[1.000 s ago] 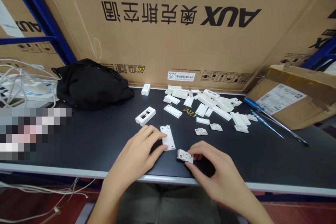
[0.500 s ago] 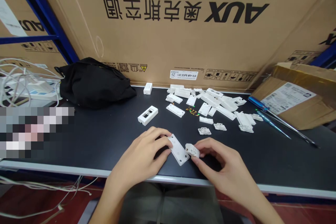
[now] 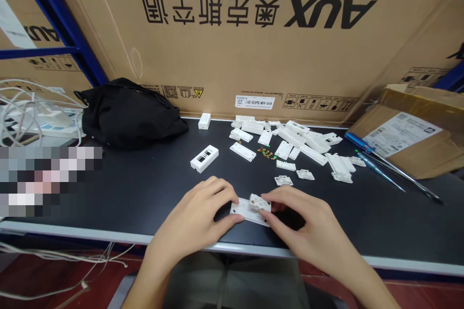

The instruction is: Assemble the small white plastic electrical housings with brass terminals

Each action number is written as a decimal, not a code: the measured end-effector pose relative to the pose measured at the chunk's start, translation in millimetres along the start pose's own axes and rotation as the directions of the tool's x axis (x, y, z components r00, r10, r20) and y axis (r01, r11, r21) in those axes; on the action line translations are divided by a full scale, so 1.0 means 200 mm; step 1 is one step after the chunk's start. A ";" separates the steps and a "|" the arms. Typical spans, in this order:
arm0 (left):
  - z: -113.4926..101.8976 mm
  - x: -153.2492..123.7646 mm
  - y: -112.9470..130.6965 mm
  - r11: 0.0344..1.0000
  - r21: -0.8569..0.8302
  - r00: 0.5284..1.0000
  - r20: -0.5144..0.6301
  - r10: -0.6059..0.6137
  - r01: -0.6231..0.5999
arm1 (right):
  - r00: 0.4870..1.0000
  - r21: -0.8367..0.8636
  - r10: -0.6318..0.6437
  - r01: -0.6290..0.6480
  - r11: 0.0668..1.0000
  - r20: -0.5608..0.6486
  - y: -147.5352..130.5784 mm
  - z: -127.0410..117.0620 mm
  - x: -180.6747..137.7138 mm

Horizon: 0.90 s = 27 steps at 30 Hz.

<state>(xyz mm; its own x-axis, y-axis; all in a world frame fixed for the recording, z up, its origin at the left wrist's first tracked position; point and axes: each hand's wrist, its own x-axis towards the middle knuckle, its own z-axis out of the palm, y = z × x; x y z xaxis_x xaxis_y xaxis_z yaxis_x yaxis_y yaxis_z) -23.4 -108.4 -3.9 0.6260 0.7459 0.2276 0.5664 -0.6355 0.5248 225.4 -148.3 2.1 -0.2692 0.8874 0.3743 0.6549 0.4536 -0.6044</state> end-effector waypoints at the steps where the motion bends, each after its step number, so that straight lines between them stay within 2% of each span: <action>1: 0.00 0.00 0.00 1.000 -0.003 1.000 0.001 -0.001 0.001 | 1.000 0.004 -0.013 0.013 1.000 0.014 0.00 0.00 0.00; 5: 0.00 0.00 -0.01 1.000 -0.014 1.000 -0.003 0.001 -0.001 | 0.997 -0.002 -0.050 0.050 0.999 0.061 -0.01 0.01 0.02; 12: 0.00 0.00 -0.01 1.000 0.000 1.000 -0.003 0.012 -0.012 | 0.999 -0.046 -0.044 0.045 0.998 0.013 0.01 0.00 0.02; 20: 0.00 0.01 -0.01 1.000 -0.008 1.000 0.001 -0.004 0.004 | 0.990 0.024 -0.066 0.064 0.998 0.121 0.00 0.02 0.02; 27: 0.00 0.00 0.00 0.998 0.013 0.998 0.017 0.055 -0.055 | 0.973 0.002 -0.036 0.037 0.999 0.228 -0.01 0.00 0.06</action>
<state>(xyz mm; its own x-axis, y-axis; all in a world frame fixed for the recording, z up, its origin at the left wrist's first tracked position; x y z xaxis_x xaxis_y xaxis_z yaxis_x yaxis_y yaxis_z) -24.3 -108.0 -3.7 0.6654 0.7062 0.2421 0.5377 -0.6783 0.5007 221.9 -138.5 7.7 -0.4464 0.8658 0.2259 0.6430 0.4860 -0.5919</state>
